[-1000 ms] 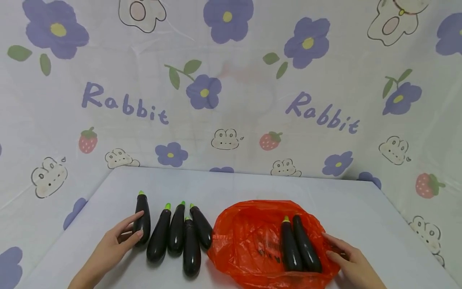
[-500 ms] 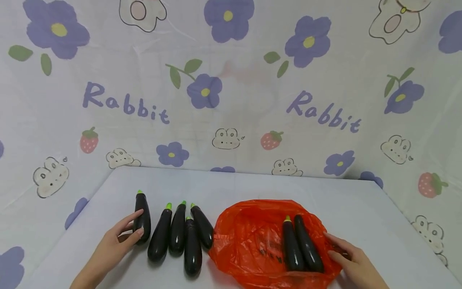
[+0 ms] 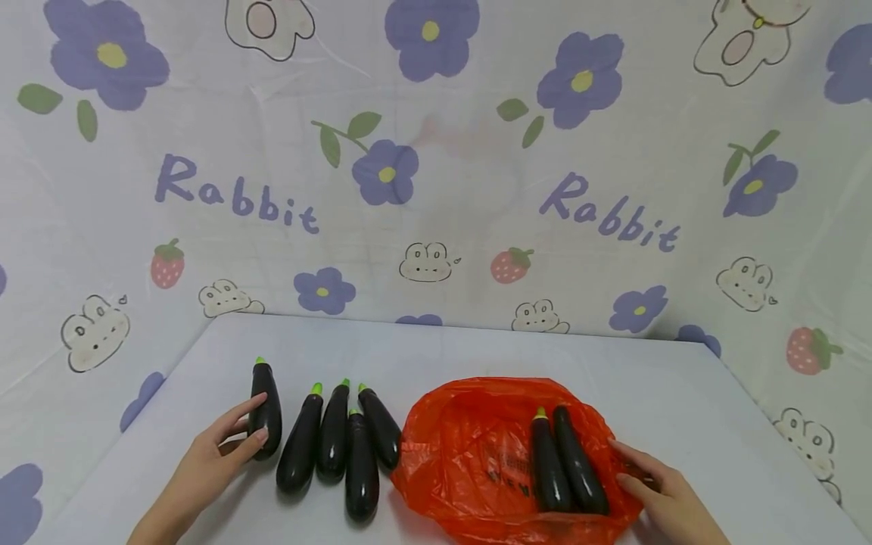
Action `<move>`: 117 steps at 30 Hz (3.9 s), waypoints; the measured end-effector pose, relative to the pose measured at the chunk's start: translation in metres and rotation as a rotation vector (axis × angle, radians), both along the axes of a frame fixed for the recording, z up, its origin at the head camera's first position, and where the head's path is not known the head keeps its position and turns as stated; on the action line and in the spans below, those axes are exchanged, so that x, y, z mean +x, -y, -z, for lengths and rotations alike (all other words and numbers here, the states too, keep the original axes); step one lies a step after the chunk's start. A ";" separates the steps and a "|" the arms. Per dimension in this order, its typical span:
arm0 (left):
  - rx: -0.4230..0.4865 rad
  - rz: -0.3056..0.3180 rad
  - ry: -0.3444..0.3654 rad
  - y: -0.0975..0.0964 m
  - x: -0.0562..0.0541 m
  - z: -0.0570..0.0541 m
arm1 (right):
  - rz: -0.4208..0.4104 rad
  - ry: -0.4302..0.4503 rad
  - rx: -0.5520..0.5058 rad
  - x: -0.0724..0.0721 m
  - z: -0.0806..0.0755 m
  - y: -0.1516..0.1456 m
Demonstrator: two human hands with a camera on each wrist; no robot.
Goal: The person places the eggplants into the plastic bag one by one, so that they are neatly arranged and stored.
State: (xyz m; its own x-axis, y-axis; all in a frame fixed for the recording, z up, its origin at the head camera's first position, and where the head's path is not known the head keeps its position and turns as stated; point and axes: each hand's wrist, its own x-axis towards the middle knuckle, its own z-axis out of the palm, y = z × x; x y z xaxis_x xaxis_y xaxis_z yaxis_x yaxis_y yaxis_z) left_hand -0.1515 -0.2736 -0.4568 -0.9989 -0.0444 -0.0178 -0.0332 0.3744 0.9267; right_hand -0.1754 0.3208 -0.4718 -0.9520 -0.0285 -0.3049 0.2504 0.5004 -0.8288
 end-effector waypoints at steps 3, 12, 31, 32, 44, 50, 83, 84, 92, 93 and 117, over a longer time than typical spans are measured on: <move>-0.002 -0.004 0.002 0.001 -0.001 0.000 | 0.000 -0.004 0.001 0.000 0.001 0.000; 0.006 -0.011 -0.009 -0.001 0.002 -0.001 | -0.008 -0.009 0.002 -0.001 0.003 -0.001; 0.060 -0.033 -0.014 -0.004 0.003 -0.010 | 0.007 0.002 -0.019 -0.001 0.002 0.001; 0.061 -0.032 -0.014 -0.005 0.004 -0.010 | 0.000 -0.001 -0.017 -0.001 0.002 0.001; 0.155 -0.014 -0.037 -0.012 0.004 -0.015 | -0.020 -0.018 -0.046 0.000 0.002 -0.001; 0.144 0.002 -0.037 -0.015 0.006 -0.016 | -0.020 -0.022 -0.033 -0.001 0.003 -0.002; 0.084 0.041 -0.044 -0.047 0.009 -0.026 | 0.010 0.003 -0.006 -0.003 0.002 0.001; 0.080 0.048 -0.053 -0.049 0.008 -0.026 | 0.013 0.008 -0.012 -0.003 0.002 0.001; 0.102 0.091 -0.105 -0.067 0.007 -0.033 | -0.003 0.004 -0.007 -0.003 0.001 0.000; 0.109 0.093 -0.109 -0.069 0.007 -0.034 | 0.001 0.007 -0.006 -0.003 0.000 0.000; 0.170 0.275 -0.090 -0.130 0.002 -0.054 | 0.032 0.014 -0.017 -0.001 0.002 0.001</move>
